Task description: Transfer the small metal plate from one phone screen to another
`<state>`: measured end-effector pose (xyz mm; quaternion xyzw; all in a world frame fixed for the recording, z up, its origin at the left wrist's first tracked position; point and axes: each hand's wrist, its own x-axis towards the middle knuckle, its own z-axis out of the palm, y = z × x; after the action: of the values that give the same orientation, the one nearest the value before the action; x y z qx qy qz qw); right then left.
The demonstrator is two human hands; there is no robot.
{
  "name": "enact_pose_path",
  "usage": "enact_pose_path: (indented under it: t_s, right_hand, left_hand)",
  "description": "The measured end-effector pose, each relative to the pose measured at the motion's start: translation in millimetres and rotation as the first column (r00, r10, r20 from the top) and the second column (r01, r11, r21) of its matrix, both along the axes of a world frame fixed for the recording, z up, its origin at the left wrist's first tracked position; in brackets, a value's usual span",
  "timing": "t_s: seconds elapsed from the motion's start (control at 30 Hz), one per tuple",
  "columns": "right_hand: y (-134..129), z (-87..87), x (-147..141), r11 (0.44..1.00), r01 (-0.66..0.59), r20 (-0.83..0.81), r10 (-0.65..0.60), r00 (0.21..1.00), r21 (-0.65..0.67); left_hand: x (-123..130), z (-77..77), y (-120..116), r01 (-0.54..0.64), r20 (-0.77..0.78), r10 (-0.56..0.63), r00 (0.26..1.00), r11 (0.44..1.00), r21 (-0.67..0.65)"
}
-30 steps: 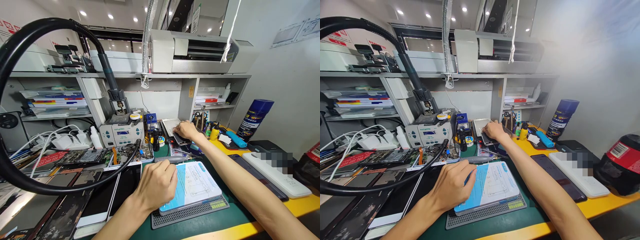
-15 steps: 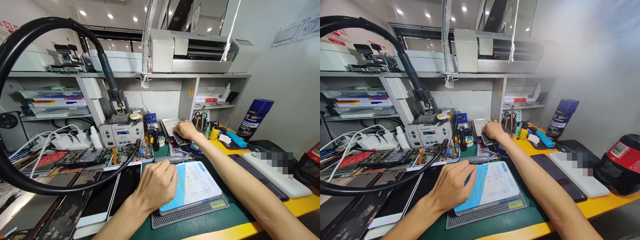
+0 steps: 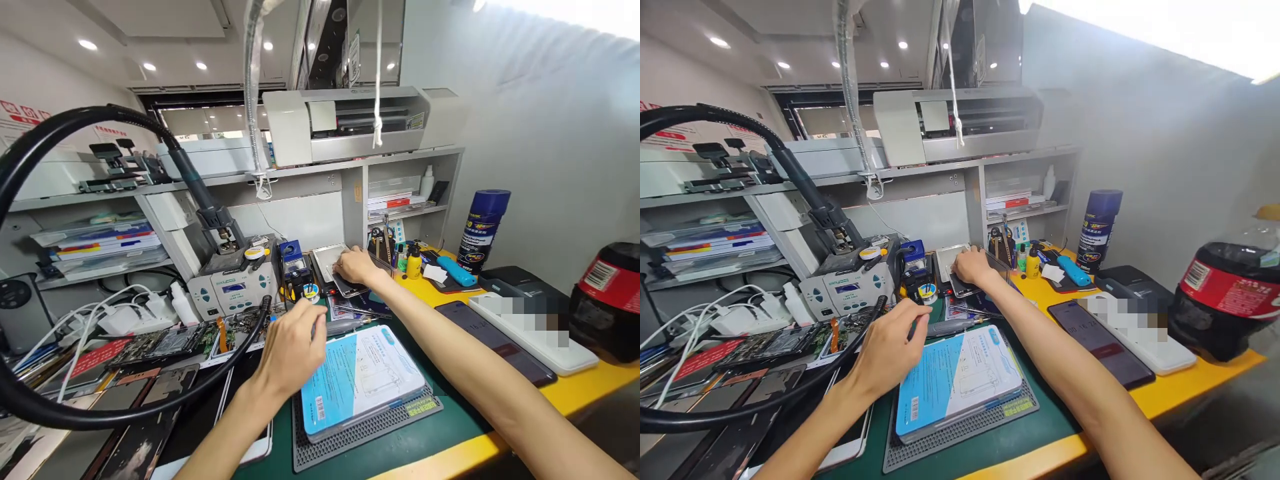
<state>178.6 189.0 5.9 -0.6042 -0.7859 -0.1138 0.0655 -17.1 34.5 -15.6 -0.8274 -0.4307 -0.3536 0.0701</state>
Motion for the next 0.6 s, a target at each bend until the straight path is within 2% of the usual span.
enact_pose_path:
  t_s: [0.1,0.2,0.3,0.43,0.6]
  right_hand:
    - [2.7,-1.6,0.5,1.000,0.006,-0.024,-0.006,1.000,0.001]
    - [4.5,-2.5,1.5,1.000,0.004,-0.047,-0.005,0.999,-0.005]
    - [5.7,-3.2,2.9,1.000,-0.005,-0.066,0.004,0.998,-0.013]
    - [6.2,-4.6,4.4,1.000,-0.014,-0.085,0.014,0.996,-0.001]
    - [5.6,-5.1,4.7,1.000,-0.019,-0.097,0.019,0.995,0.010]
  left_hand:
    - [11.0,30.6,26.0,-0.047,-0.056,0.042,0.998,0.995,-0.085]
    - [24.3,60.6,66.6,-0.113,-0.136,0.092,0.986,0.981,-0.159]
    - [36.1,79.0,112.7,-0.169,-0.264,0.098,0.959,0.951,-0.259]
    - [48.7,83.2,157.0,-0.262,-0.407,0.090,0.909,0.883,-0.389]
    - [63.5,76.4,177.3,-0.345,-0.497,0.083,0.864,0.816,-0.463]
